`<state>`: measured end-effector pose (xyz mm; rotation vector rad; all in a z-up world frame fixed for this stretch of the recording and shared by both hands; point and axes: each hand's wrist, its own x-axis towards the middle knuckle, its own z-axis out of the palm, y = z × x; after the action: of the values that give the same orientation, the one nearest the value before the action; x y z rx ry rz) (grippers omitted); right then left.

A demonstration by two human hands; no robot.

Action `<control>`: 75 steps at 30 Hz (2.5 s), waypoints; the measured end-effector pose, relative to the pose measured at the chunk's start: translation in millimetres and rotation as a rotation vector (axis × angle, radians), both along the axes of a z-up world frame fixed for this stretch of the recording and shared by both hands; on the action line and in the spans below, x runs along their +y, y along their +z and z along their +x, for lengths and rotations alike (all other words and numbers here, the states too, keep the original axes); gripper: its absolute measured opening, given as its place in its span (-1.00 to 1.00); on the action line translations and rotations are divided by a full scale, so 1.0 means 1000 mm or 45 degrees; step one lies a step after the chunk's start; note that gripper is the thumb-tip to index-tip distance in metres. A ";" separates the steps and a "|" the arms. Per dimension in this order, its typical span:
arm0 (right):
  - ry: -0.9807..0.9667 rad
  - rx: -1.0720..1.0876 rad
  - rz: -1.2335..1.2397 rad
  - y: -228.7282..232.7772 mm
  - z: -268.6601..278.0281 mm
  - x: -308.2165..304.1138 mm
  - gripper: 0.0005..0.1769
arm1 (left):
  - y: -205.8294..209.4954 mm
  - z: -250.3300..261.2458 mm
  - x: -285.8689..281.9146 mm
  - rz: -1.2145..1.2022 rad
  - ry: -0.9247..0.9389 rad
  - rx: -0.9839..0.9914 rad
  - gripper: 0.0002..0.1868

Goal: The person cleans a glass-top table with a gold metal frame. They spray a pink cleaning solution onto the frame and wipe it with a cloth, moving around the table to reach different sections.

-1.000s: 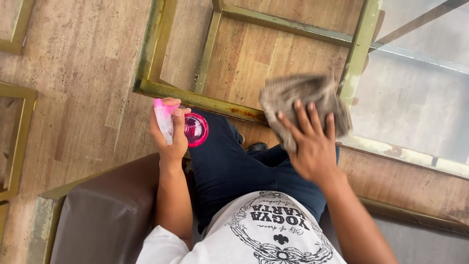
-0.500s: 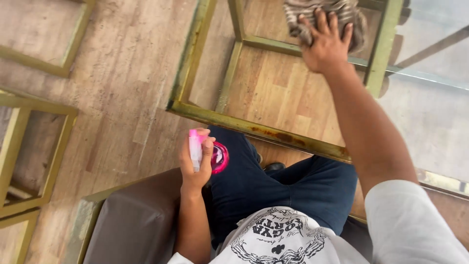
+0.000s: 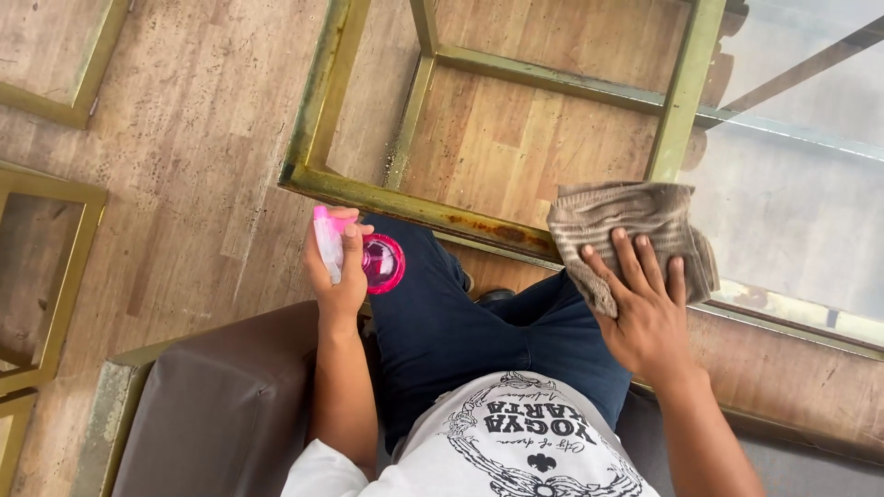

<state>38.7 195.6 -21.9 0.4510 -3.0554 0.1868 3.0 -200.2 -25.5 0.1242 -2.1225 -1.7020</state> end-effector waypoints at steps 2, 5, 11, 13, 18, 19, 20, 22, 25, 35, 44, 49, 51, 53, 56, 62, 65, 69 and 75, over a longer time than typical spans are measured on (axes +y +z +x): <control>-0.067 -0.164 -0.028 0.000 0.003 0.000 -0.29 | 0.006 -0.010 0.005 -0.043 -0.005 0.054 -0.73; -0.018 -0.083 -0.121 -0.004 -0.034 -0.010 -0.34 | 0.009 -0.007 0.016 0.030 -0.024 -0.008 -0.71; -0.056 -0.078 -0.112 -0.032 -0.254 -0.038 -0.29 | 0.025 0.027 0.011 0.033 -0.044 -0.128 -0.74; -0.178 -0.189 -0.101 -0.043 -0.322 -0.069 -0.28 | 0.021 0.040 0.007 0.053 -0.004 -0.113 -0.75; -0.067 -0.223 -0.023 -0.019 -0.302 -0.172 -0.31 | 0.021 0.052 -0.001 0.044 0.076 -0.137 -0.75; 0.094 -0.208 0.012 -0.015 -0.276 -0.186 -0.31 | 0.024 0.052 -0.002 0.015 0.103 -0.148 -0.74; 0.255 -0.189 0.048 -0.009 -0.252 -0.198 -0.31 | 0.026 0.049 -0.001 -0.011 0.131 -0.155 -0.73; 0.434 -0.128 0.061 0.007 -0.192 -0.196 -0.28 | 0.031 0.044 0.002 -0.004 0.142 -0.136 -0.73; 0.630 -0.044 0.092 0.009 -0.117 -0.166 -0.23 | 0.033 0.034 0.005 -0.016 0.127 -0.093 -0.73; 0.607 -0.027 -0.030 -0.015 -0.104 -0.150 -0.11 | 0.021 0.021 0.002 0.039 0.161 -0.118 -0.76; 0.327 -0.576 0.166 0.051 -0.292 -0.301 -0.26 | 0.019 0.044 0.000 0.052 0.200 -0.222 -0.68; 0.694 -0.346 0.183 0.020 -0.200 -0.280 -0.19 | 0.000 0.045 -0.004 0.066 0.262 -0.149 -0.70; 0.879 -0.123 0.149 0.007 -0.162 -0.247 -0.16 | -0.004 0.044 -0.004 0.042 0.273 -0.074 -0.74; 0.923 -0.167 0.127 0.007 -0.128 -0.206 -0.13 | -0.005 0.043 -0.001 0.066 0.282 -0.059 -0.74; 0.815 -0.205 0.125 0.007 -0.095 -0.152 -0.12 | -0.008 0.041 0.004 0.115 0.259 -0.084 -0.76; 0.673 -0.146 -0.026 0.002 -0.079 -0.127 -0.28 | -0.015 0.043 0.011 0.142 0.210 -0.091 -0.79; 0.721 -0.193 0.055 -0.002 -0.108 -0.159 -0.20 | -0.022 0.043 0.009 0.155 0.203 -0.093 -0.77; 0.840 -0.259 0.023 -0.003 -0.158 -0.244 -0.21 | -0.029 0.045 0.007 0.074 0.225 -0.074 -0.77; 0.894 -0.193 -0.036 -0.001 -0.256 -0.316 -0.35 | -0.020 0.053 0.003 0.122 0.281 -0.098 -0.77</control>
<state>-217.2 -120.1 -22.7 1.5485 -2.8782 0.2937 56.0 -197.3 -45.4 0.4420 -1.9966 -1.6909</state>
